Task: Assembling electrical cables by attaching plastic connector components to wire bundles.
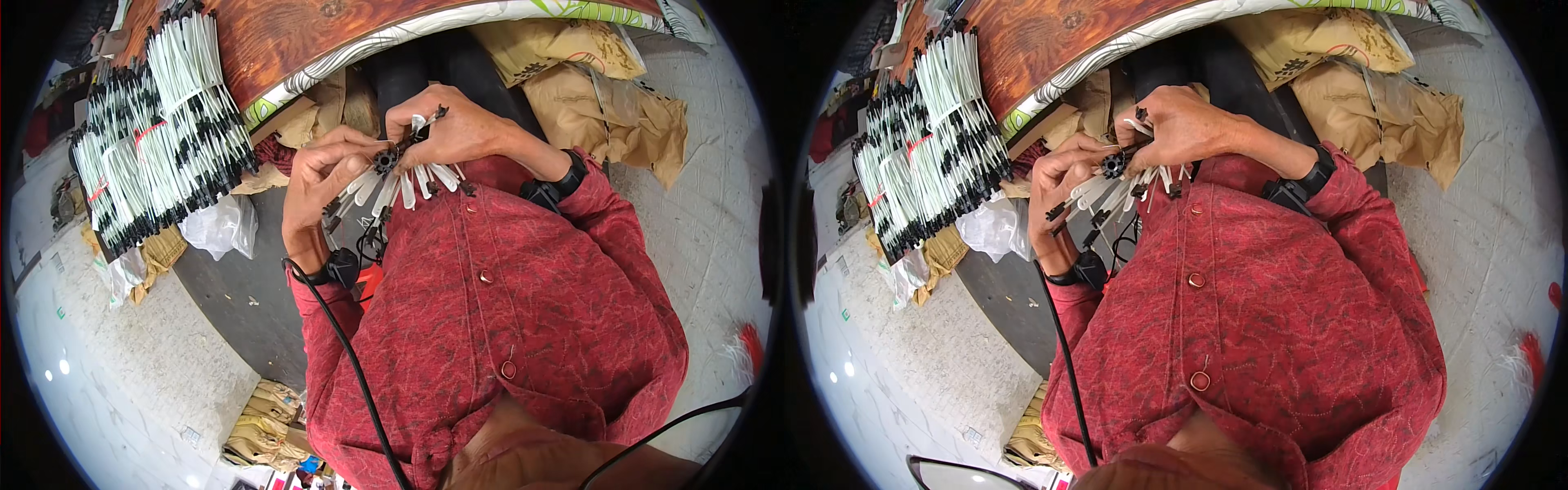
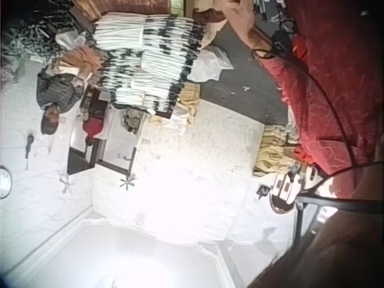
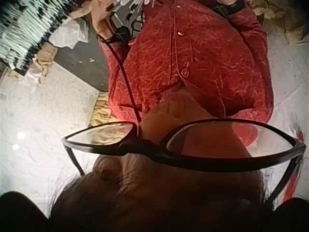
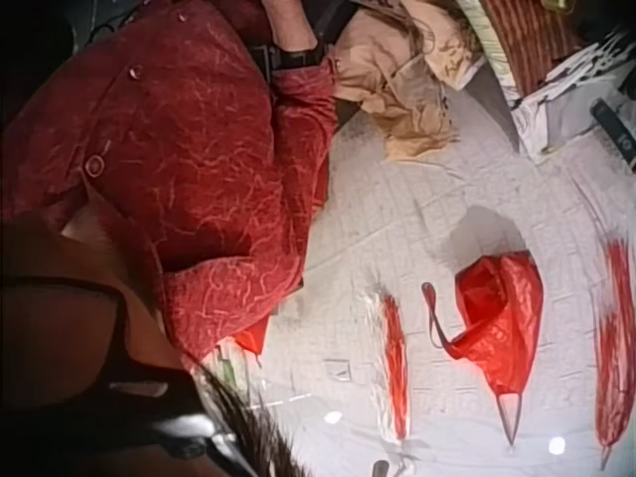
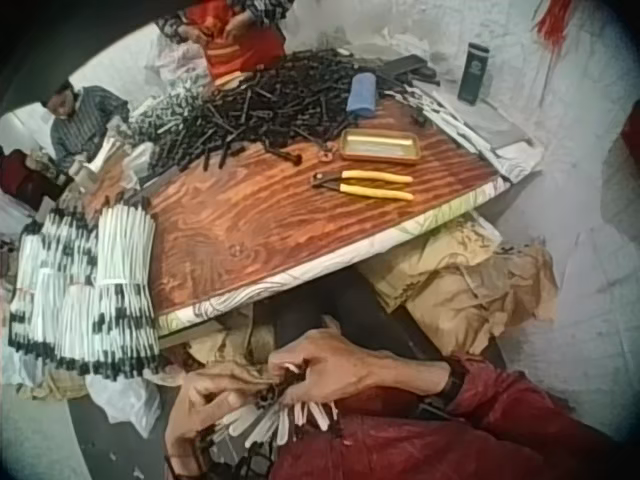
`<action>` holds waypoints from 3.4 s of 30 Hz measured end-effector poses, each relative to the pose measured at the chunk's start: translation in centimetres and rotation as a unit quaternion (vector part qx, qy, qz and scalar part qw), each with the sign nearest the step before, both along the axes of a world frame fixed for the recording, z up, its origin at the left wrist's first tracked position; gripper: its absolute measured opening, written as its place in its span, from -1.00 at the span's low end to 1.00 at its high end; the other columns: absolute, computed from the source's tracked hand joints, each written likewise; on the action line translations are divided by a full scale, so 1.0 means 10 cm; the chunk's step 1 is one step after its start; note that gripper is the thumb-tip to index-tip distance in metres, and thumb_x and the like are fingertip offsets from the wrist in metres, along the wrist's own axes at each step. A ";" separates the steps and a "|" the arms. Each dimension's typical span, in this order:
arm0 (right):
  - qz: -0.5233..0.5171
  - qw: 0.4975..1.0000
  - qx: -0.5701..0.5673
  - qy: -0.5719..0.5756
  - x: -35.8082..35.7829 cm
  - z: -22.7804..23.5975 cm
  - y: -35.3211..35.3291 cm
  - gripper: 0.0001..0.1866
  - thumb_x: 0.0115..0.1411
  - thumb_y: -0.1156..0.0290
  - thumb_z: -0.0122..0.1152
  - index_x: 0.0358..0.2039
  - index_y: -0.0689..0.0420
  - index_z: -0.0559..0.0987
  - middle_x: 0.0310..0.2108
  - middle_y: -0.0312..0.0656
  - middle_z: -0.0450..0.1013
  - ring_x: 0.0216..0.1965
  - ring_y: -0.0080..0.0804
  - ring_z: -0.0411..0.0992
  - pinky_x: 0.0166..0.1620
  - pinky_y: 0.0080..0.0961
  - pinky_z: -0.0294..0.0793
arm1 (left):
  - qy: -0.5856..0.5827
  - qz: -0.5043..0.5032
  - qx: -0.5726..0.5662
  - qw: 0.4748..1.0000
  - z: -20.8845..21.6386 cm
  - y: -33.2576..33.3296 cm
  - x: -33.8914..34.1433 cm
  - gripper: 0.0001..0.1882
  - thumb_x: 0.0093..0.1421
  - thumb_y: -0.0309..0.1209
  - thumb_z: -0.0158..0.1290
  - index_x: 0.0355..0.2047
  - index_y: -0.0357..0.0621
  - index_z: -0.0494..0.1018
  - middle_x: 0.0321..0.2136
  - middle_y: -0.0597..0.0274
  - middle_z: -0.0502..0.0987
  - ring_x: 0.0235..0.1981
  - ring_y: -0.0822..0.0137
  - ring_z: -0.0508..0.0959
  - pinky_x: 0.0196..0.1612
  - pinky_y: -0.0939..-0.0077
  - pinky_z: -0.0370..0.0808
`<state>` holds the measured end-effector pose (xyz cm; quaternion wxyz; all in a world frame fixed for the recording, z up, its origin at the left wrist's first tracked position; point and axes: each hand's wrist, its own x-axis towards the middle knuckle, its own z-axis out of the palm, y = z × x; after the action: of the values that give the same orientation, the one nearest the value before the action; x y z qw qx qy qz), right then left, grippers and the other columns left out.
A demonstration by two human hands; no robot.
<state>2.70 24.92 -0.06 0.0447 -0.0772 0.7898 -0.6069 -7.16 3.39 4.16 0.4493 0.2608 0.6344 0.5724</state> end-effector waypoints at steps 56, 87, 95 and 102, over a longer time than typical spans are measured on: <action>0.061 0.987 -0.128 -0.070 -0.08 -0.19 0.07 -0.76 -0.07 0.31 0.41 -0.44 0.16 0.59 -0.59 -0.36 0.46 -0.52 -0.63 0.34 -0.41 -0.55 0.31 | 0.281 0.023 0.090 0.955 -0.25 0.06 0.07 -0.64 -0.14 -0.54 0.35 -0.25 -0.24 0.63 -0.35 0.13 0.59 -0.29 0.26 0.58 -0.20 0.43 0.49; 0.066 0.982 -0.156 -0.081 -0.04 -0.11 0.06 -0.84 0.04 0.54 0.34 -0.34 0.25 0.58 -0.45 -0.30 0.53 -0.41 -0.64 0.47 -0.34 -0.63 0.41 | 0.252 -0.033 0.162 0.954 -0.32 0.04 0.07 -0.64 -0.18 -0.52 0.40 -0.30 -0.27 0.62 -0.31 0.08 0.63 -0.23 0.15 0.61 -0.10 0.32 0.52; 0.038 0.982 -0.183 -0.029 -0.02 -0.09 0.05 -0.79 0.03 0.38 0.44 -0.38 0.20 0.62 -0.54 -0.37 0.46 -0.49 -0.70 0.31 -0.38 -0.62 0.34 | 0.274 0.034 0.133 0.952 -0.31 -0.03 0.09 -0.63 -0.21 -0.55 0.40 -0.31 -0.27 0.62 -0.32 0.08 0.61 -0.22 0.16 0.60 -0.10 0.35 0.52; 0.049 0.990 -0.131 0.010 -0.04 -0.12 0.07 -0.88 0.06 0.50 0.36 -0.37 0.22 0.61 -0.44 -0.31 0.50 -0.36 -0.58 0.45 -0.25 -0.57 0.43 | 0.282 0.026 0.137 0.949 -0.35 -0.01 0.07 -0.62 -0.25 -0.54 0.40 -0.33 -0.26 0.62 -0.38 0.13 0.60 -0.27 0.19 0.58 -0.07 0.33 0.51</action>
<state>2.33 25.60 -1.26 0.0562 -0.1273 0.6989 -0.7015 -6.49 3.28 0.61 0.1974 0.4541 0.6571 0.5683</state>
